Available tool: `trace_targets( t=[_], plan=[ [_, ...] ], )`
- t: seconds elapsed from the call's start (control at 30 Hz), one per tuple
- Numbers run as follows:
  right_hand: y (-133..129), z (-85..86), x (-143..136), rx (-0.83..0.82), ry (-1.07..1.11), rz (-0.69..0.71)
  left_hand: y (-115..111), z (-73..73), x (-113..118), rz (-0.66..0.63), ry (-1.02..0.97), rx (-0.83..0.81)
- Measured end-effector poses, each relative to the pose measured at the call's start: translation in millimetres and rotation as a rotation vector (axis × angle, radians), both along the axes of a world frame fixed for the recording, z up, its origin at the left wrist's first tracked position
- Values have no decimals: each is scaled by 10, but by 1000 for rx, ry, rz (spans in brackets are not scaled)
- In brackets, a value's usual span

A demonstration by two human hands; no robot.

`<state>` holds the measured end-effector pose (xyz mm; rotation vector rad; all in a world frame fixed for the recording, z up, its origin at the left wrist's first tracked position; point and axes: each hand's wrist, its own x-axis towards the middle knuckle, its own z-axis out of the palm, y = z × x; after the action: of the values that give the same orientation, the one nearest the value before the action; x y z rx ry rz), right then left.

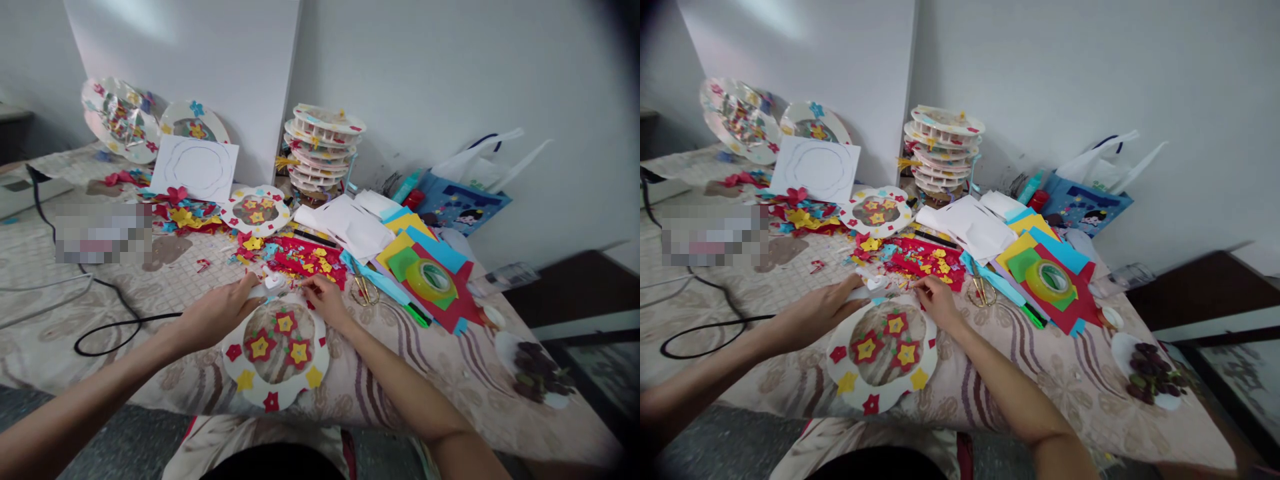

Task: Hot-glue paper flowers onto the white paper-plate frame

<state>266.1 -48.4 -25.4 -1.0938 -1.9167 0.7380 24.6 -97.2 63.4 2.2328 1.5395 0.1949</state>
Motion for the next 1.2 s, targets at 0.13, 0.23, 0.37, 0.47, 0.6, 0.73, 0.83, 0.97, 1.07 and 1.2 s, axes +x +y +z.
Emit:
trace_targets(
  t=[0.13, 0.23, 0.37, 0.47, 0.6, 0.73, 0.83, 0.97, 1.07, 1.2],
  plan=[
    [-7, 11, -8, 16, -10, -5, -18, 24, 28, -6, 49, -3],
    [-14, 20, -12, 37, -27, 5, -36, 46, 41, 0, 56, -25],
    [-33, 39, -17, 71, -55, 16, -39, 38, 2, 9, 8, -35],
    [-54, 47, -32, 138, -139, 50, -29, 22, -76, 29, -62, -15],
    [-65, 27, -72, 282, -393, 125, -31, 41, -219, 100, -142, 34],
    [-56, 2, -111, 411, -618, 141, -67, 83, -336, 158, -160, 43],
    [-59, -2, -128, 439, -677, 156, -96, 95, -400, 204, -176, 22],
    [-82, -2, -144, 486, -699, 136, -109, 72, -497, 262, -204, 10],
    [-101, -2, -157, 497, -728, 111, -109, 42, -573, 293, -217, 26],
    [-107, 4, -171, 488, -748, 97, -107, 1, -655, 334, -239, 34]
  ],
)
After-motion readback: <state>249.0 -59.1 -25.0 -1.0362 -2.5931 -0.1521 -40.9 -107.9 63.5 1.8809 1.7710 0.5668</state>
